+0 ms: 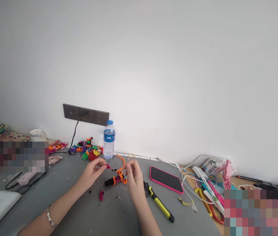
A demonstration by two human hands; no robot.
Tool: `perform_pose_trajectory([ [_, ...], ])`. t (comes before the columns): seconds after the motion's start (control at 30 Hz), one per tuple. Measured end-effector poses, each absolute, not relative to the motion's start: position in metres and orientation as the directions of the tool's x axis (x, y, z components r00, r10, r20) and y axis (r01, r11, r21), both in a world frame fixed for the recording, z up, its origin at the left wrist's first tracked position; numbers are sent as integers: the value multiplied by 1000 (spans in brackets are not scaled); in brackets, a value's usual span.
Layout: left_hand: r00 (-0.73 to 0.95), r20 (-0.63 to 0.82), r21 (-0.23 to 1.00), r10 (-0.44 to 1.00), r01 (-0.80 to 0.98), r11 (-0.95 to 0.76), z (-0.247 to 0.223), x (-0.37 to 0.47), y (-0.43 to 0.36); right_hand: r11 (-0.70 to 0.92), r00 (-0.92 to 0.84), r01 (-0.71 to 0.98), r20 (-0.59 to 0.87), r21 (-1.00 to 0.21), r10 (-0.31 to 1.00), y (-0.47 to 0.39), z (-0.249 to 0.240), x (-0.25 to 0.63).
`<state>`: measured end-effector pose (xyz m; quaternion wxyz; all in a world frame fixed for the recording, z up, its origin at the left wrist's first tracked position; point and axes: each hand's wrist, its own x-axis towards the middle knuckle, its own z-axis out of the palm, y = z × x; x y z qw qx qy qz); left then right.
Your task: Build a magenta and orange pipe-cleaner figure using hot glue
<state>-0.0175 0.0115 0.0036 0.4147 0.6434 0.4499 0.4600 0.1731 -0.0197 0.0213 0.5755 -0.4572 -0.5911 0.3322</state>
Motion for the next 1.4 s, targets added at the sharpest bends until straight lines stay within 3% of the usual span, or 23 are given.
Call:
perform_pose_trajectory([
  [0.2, 170, 213, 956, 962, 167, -241, 4, -19, 14, 296, -102, 206, 281, -933, 954, -16, 19, 179],
  [0.47, 171, 214, 957, 962, 158, -241, 7, -19, 11, 125, -389, 274, 9, -954, 921, -22, 24, 183],
  [0.87, 164, 226, 960, 960, 131, -248, 4, -18, 14, -18, -424, 14, -22, -1000, 905, -21, 20, 178],
  [1.4, 165, 247, 949, 955, 159, -273, 8, -19, 12, -13, -383, -71, 15, -997, 924, -24, 25, 175],
])
